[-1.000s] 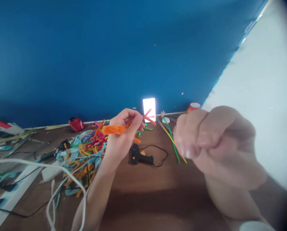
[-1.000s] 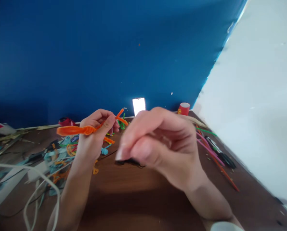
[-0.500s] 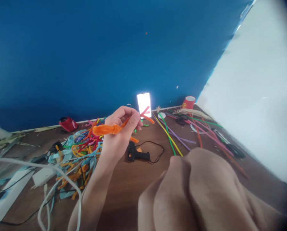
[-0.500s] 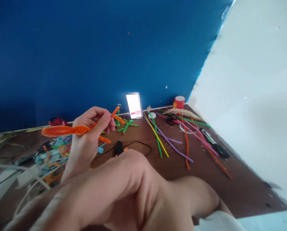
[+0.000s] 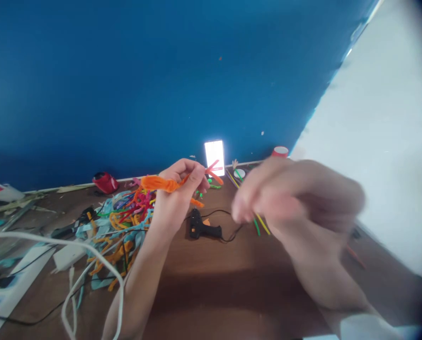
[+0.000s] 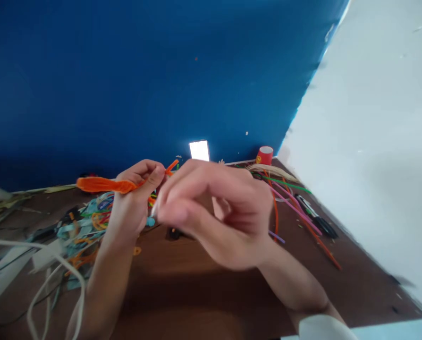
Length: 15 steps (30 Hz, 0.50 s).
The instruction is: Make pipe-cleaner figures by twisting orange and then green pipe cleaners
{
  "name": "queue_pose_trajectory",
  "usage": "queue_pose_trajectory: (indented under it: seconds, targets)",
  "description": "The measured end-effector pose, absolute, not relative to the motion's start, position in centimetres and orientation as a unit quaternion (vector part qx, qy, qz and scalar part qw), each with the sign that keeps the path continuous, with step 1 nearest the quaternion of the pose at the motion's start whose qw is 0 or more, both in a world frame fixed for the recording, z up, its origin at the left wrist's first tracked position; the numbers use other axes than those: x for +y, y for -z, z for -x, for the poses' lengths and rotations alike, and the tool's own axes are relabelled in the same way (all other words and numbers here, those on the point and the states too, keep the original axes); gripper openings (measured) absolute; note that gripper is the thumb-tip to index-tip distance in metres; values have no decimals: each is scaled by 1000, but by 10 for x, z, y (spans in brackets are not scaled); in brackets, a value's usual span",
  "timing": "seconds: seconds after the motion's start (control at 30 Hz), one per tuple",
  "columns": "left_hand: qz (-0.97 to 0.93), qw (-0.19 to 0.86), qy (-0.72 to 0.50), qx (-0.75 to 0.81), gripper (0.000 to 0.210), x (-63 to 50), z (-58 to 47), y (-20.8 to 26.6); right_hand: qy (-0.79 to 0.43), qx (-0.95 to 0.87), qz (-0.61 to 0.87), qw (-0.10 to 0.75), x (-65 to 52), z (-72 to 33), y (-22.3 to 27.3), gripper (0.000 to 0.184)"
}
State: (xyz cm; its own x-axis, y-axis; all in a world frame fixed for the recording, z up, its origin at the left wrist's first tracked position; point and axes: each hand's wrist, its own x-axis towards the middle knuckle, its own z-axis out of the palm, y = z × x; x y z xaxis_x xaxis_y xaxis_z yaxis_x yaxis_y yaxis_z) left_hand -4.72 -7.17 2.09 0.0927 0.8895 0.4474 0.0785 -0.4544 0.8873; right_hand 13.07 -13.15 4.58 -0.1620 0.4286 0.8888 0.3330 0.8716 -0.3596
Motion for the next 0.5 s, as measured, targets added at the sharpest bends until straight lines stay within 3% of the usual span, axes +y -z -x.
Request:
queue_pose_trajectory:
  seconds: [0.03,0.1,0.23,0.5]
  targets:
    - [-643,372,-556,373,24,-71,48,-20,-54,-731,232,640,-121,-126,-46,19]
    - [-639,396,-547,368,27,-70,50,-19,-3,-742,230,629,-103,-122,-42,8]
    - [-623,453,-536,346,30,-72,55,-22,148,-813,250,505,-84,-126,-34,30]
    - [-593,541,-511,307,32,-72,63,-27,229,-842,241,424,-83,-131,-31,31]
